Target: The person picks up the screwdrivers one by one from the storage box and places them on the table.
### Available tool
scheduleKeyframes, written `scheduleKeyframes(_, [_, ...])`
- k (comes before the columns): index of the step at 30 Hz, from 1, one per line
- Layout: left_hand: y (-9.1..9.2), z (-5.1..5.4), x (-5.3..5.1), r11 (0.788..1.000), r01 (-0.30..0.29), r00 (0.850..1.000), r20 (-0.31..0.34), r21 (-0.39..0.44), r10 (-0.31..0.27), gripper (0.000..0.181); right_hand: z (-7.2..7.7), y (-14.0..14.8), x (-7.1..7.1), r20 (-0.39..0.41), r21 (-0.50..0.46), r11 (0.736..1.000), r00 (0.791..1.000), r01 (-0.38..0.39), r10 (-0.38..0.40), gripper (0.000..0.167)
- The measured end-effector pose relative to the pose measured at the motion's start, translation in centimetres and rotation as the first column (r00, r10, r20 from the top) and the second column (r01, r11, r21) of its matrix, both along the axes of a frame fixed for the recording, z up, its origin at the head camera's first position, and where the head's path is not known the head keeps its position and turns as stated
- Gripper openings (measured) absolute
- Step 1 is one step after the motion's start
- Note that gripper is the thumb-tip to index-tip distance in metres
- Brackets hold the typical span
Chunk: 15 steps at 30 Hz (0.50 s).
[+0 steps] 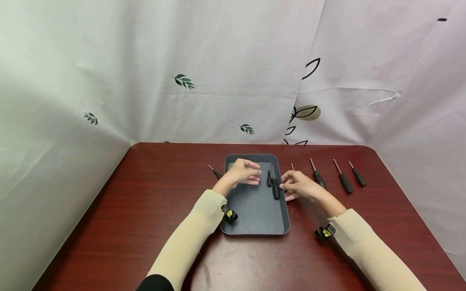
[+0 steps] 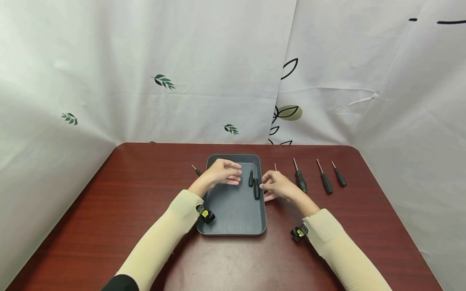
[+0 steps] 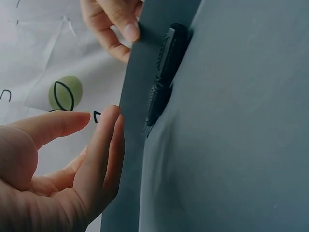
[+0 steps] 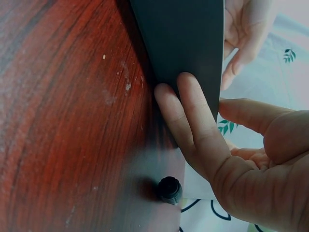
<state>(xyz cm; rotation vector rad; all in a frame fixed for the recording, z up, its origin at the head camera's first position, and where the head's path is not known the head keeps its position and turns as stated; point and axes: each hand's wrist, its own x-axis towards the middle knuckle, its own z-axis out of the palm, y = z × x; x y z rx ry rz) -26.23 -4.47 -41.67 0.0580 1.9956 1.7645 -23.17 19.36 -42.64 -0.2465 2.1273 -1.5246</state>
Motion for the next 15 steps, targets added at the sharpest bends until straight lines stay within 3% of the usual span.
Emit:
scheduleKeyframes(9, [1.3,-0.5,-0.3,0.999,-0.025,1.000,0.005,-0.049,0.025,0.034,0.0,0.1,-0.1,0.004,-0.002,1.000,1.000,0.000,0.000,0.032])
scheduleKeyframes(15, [2.3,-1.1,-0.2,0.995,-0.033,0.999,-0.034,-0.099,0.030,0.033,0.0,0.1,-0.1,0.008,-0.008,1.000,1.000,-0.003,0.003,0.032])
